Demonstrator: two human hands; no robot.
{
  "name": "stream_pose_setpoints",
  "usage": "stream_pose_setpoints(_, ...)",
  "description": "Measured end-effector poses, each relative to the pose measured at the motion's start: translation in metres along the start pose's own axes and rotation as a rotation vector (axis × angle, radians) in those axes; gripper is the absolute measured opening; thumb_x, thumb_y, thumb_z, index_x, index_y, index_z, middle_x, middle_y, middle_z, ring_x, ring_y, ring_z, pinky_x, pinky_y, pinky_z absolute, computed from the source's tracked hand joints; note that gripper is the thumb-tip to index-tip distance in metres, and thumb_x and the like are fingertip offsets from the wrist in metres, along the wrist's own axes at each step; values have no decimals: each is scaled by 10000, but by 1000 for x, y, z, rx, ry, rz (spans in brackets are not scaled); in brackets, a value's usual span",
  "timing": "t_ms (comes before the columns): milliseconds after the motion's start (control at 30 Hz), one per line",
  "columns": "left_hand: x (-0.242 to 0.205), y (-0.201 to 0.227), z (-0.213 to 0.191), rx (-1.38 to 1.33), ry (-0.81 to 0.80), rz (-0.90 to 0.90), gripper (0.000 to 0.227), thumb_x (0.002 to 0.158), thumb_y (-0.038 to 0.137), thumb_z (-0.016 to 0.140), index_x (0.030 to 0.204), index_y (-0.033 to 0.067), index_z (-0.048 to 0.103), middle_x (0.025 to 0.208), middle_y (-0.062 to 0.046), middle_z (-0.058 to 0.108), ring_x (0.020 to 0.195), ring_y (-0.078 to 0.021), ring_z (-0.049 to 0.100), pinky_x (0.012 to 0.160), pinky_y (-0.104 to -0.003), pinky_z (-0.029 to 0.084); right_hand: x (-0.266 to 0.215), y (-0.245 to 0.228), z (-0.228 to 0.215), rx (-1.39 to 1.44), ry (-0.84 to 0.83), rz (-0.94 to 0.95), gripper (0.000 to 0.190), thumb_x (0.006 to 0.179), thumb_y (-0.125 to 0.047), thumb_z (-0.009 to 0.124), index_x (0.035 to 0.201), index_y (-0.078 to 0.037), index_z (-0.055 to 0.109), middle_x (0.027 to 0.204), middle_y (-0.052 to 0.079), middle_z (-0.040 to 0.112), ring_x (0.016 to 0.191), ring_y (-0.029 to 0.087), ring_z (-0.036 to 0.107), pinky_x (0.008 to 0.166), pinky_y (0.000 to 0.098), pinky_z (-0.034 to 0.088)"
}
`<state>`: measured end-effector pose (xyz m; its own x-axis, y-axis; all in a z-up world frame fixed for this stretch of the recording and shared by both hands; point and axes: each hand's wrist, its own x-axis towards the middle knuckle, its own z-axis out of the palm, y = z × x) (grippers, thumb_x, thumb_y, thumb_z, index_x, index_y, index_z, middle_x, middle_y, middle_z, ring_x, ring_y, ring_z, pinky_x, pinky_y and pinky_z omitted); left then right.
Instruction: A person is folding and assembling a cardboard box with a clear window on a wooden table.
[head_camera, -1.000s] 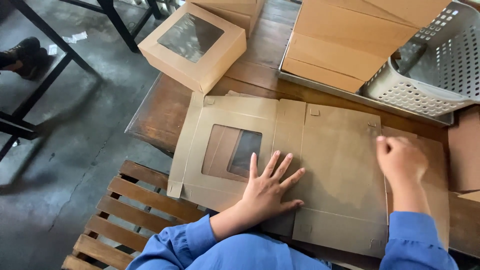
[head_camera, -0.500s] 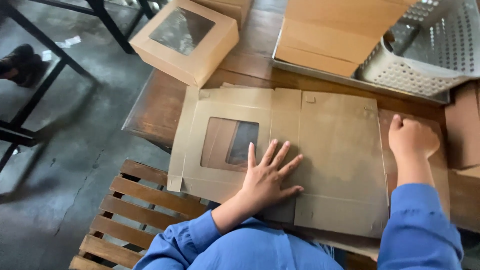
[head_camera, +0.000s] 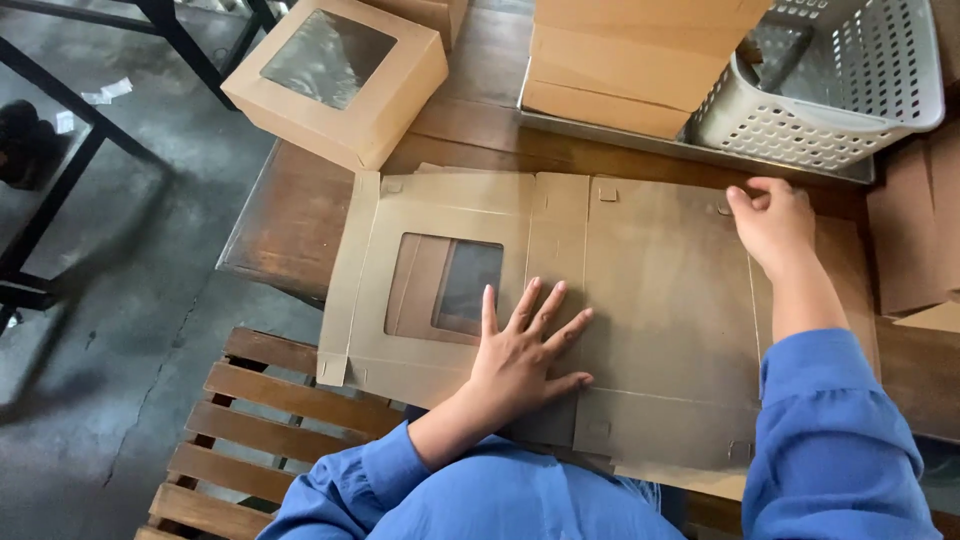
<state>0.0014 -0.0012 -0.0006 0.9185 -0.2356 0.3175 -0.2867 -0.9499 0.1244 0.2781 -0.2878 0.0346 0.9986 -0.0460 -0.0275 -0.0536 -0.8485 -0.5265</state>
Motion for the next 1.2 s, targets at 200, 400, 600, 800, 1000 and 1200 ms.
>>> stream_pose_setpoints(200, 2, 1, -9, -43, -58, 16, 810, 930, 784, 409, 1609, 352, 330, 1688, -74, 295, 1577, -339, 180, 1114, -809, 156, -1, -38, -4, -244, -106, -93, 538, 1063, -572, 525, 1035, -77, 735, 1316, 226, 566, 1273, 423, 478, 985, 561, 422)
stream_pose_setpoints(400, 0, 3, -3, -22, -12, -9, 814, 904, 807, 433, 1594, 380, 366, 1688, -43, 318, 1584, -302, 195, 1126, -793, 180, 2, -63, 2, -410, -200, -226, 508, 1001, -642, 504, 1165, -197, 686, 1287, 114, 577, 1248, 354, 530, 1026, 537, 374)
stream_pose_setpoints(600, 0, 3, -3, -21, -25, -17, 814, 907, 813, 404, 1597, 384, 353, 1691, -44, 314, 1586, -310, 196, 1142, -786, 164, -11, -38, -1, -586, 101, -623, 480, 1100, -596, 527, 1027, -189, 773, 1154, 66, 651, 957, 314, 677, 905, 508, 446)
stream_pose_setpoints(800, -1, 3, 2, -35, 28, -37, 821, 874, 820, 469, 1569, 385, 421, 1676, -29, 352, 1575, -292, 242, 1134, -784, 195, -103, -88, -52, -583, -299, -267, 734, 939, -738, 268, 1321, -236, 643, 1414, 4, 612, 1271, 317, 590, 975, 529, 500)
stream_pose_setpoints(1000, -1, 2, 2, -10, 33, -31, 829, 870, 830, 471, 1575, 399, 403, 1675, -21, 360, 1574, -287, 252, 1135, -785, 204, -117, -64, -26, -670, -579, 8, 1018, 839, -819, 200, 1646, -271, -91, 1707, 164, -135, 1591, 360, -104, 1273, 552, 102)
stream_pose_setpoints(1200, -2, 0, 1, -11, 25, -18, 835, 879, 830, 442, 1592, 399, 376, 1701, -34, 309, 1589, -290, 211, 1130, -799, 189, -111, -30, 14, -672, -412, -199, 1223, 788, -897, 265, 1624, -98, -132, 1677, 233, -235, 1559, 383, -193, 1243, 535, -48)
